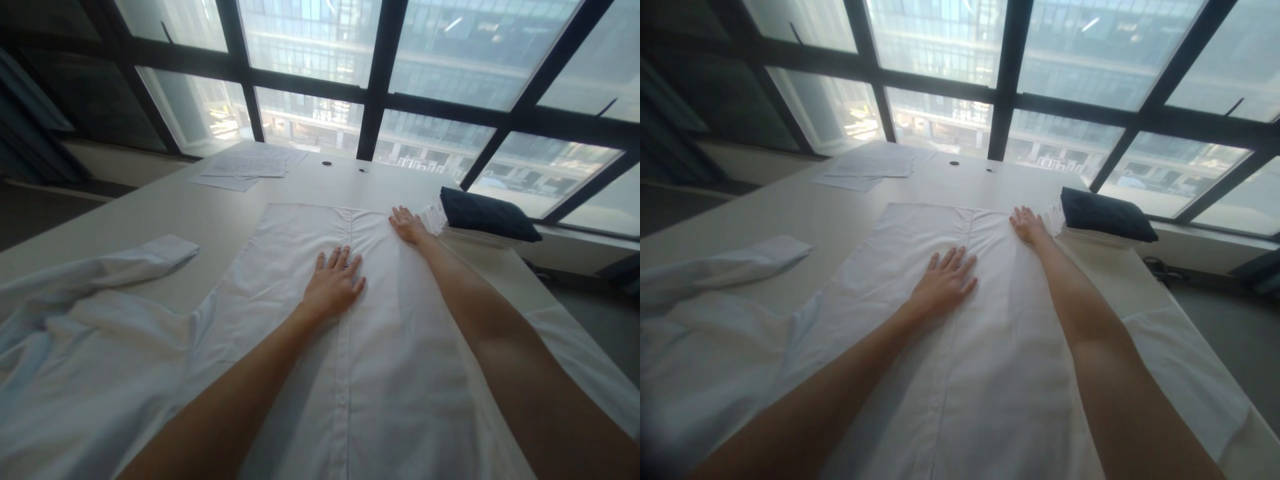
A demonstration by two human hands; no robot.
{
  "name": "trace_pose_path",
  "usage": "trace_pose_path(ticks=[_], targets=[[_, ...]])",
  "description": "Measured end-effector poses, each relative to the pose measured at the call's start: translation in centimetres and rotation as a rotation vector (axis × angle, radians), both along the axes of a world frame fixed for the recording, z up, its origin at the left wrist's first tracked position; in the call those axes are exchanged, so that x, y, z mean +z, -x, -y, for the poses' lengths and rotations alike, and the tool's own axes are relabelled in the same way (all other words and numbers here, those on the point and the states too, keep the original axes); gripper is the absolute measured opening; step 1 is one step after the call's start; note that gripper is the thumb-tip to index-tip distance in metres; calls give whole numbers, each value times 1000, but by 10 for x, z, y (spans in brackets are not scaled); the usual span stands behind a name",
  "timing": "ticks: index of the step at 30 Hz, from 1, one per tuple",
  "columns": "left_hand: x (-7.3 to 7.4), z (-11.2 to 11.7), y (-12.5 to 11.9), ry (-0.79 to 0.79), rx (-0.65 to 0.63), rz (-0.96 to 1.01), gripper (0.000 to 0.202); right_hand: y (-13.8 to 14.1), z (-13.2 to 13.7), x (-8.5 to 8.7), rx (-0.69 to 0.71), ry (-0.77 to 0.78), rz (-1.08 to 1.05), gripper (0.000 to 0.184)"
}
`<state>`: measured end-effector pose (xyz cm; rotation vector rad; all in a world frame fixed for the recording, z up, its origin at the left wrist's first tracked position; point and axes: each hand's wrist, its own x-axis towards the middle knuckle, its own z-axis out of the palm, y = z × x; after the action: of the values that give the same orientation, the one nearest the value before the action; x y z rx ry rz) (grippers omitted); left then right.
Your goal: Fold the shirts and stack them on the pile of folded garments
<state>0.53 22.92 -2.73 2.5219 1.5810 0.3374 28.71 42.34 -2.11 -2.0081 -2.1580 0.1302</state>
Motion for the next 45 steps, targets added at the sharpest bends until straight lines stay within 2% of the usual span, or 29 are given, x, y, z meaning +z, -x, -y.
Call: trace_pose_path(ticks=[4,7,9,11,14,16,18,24,27,29,32,35,38,41,45], targets=[[3,2,0,2,6,-34,66,4,11,-2,-91,-138,-44,65],[6,3,-1,-11,4,-63,65,29,35,-6,-143,-180,-60,63],[7,5,-2,-23,-5,-80,65,51,59,-9,-101,-152,-102,62],[8,6,-3,-25,-6,-90,66,72,86,-10,110,-106,-151,62],[10,6,-3,-26,-1,-93,65,89,120,-8,570,6,-150,61],[10,6,-3,-22,-4,-93,65,85,130,-6,681,53,-117,62],[11,5,-3,-7,-9,-96,66,69,129,-5,609,60,-67,64],[13,5,-2,29,-7,-101,67,-16,110,-6,119,22,79,60],[13,5,-3,23,-12,-102,66,-34,113,-3,-10,-29,107,59],[12,5,-3,21,-14,-105,66,-25,121,0,-32,-98,101,58],[12,5,-3,24,-15,-106,67,15,134,3,-29,-192,19,58],[12,5,-3,12,-20,-101,67,63,147,4,38,-143,-69,58],[12,7,-2,3,-32,-95,67,94,157,0,147,-144,-136,61],[12,7,-2,0,-34,-74,67,103,162,-4,236,-151,-144,62],[10,5,-2,-11,-27,-60,67,102,163,-5,241,-85,-76,60]])
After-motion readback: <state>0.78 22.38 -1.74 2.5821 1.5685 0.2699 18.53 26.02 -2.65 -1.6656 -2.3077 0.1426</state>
